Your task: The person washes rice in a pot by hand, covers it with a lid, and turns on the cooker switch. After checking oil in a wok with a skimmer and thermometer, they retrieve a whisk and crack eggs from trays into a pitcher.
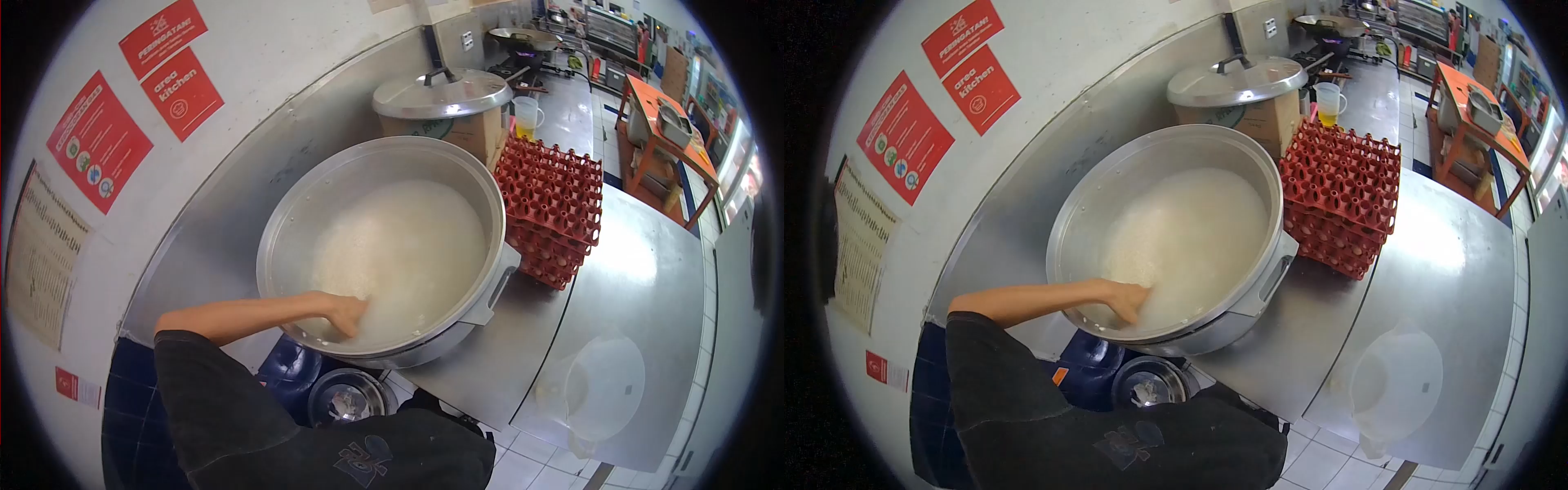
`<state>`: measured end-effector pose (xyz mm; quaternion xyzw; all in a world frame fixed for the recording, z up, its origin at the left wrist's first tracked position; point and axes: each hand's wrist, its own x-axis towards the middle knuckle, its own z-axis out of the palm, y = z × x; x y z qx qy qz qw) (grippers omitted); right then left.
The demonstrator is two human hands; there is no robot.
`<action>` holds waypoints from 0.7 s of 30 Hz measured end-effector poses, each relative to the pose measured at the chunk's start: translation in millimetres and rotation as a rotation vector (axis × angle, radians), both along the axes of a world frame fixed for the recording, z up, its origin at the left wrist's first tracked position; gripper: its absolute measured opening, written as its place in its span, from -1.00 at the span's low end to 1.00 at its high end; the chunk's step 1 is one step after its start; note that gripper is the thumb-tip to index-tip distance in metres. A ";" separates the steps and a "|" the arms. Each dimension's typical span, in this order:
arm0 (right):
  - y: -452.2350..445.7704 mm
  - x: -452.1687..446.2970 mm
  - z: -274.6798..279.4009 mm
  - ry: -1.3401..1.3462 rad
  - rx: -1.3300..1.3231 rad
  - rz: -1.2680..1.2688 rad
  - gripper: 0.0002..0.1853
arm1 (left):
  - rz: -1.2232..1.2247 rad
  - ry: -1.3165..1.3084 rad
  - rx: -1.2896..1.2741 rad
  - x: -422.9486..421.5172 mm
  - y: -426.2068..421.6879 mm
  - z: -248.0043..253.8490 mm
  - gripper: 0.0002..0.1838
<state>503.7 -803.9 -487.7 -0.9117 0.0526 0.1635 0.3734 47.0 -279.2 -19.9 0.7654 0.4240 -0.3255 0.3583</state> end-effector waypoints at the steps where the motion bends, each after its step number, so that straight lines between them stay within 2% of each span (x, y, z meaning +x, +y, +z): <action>1: 0.7 -0.9 -6.1 0.011 -0.017 0.042 -0.69 | -0.002 -0.213 -0.033 7.7 -4.0 -5.5 -0.41; 2: 1.8 -1.6 -12.1 0.021 -0.034 0.079 -0.69 | 0.006 -0.220 -0.028 15.8 -6.0 -10.6 -0.41; 4: 3.1 -3.1 -20.0 0.032 -0.057 0.135 -0.70 | -0.048 -0.242 0.082 58.6 -13.6 9.4 -0.39; 5: 5.3 -3.7 -23.3 0.032 -0.064 0.159 -0.70 | -0.056 -0.252 0.086 65.2 -6.4 -6.7 -0.39; 7: 13.2 -8.0 -27.3 0.035 -0.074 0.186 -0.71 | -0.205 -0.346 0.276 73.3 14.5 -44.4 -0.47; 8: 18.5 -9.8 -29.4 0.033 -0.076 0.194 -0.71 | -0.226 -0.353 0.282 84.0 24.1 -41.3 -0.47; 10: 25.5 -16.6 -32.1 0.034 -0.087 0.209 -0.72 | -0.393 -0.540 0.440 103.9 42.2 -35.1 -0.33; 14: 41.8 -33.7 -32.5 0.020 -0.113 0.229 -0.73 | -0.607 -0.578 0.495 135.6 95.6 -25.4 -0.36; 16: 48.8 -45.2 -31.1 0.019 -0.130 0.232 -0.74 | -0.746 -0.527 0.655 139.0 120.0 -16.4 -0.27; 21: 60.9 -75.9 -28.6 0.026 -0.171 0.268 -0.75 | -0.736 -0.466 0.680 101.1 215.8 -50.2 -0.24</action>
